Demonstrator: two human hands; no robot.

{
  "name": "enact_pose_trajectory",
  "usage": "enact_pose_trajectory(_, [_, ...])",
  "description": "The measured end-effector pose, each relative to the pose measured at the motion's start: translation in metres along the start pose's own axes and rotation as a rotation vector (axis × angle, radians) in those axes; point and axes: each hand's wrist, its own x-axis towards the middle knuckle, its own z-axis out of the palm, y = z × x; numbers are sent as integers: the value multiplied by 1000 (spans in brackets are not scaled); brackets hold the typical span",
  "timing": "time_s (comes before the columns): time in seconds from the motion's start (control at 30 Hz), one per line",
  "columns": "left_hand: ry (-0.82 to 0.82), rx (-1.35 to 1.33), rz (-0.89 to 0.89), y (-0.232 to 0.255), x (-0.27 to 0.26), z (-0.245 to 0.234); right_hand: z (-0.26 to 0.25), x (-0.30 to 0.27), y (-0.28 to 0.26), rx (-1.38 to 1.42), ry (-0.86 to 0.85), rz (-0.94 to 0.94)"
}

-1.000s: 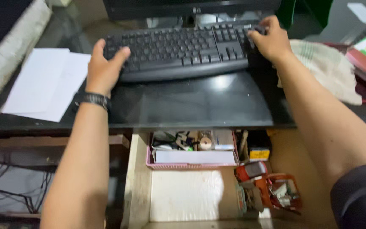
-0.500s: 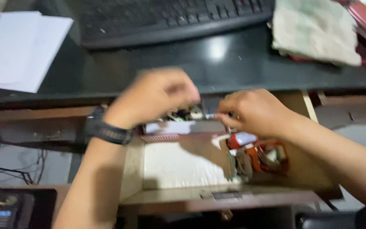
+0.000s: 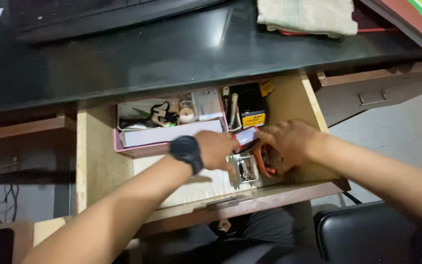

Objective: The person clears office supplies and containers from a desk drawer, wipes the interior with a cloth, and then organizes the contents by wrapping a power adapter cord and replacing the items back into the drawer.

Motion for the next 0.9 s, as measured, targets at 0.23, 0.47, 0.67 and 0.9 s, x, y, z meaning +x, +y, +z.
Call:
enact_pose_trajectory(0.23, [-73, 229, 154, 5, 57, 74, 26, 28, 15, 114, 167, 0])
enact_pose_trajectory(0.47, [-38, 203, 195, -14, 50, 81, 46, 52, 22, -31, 213, -26])
enact_pose_trajectory(0.67, [-32, 129, 166, -1, 22, 44, 38, 45, 18, -94, 145, -42])
enact_pose_trajectory(0.9, [177, -84, 88, 7, -68, -62, -14, -36, 25, 296, 446, 15])
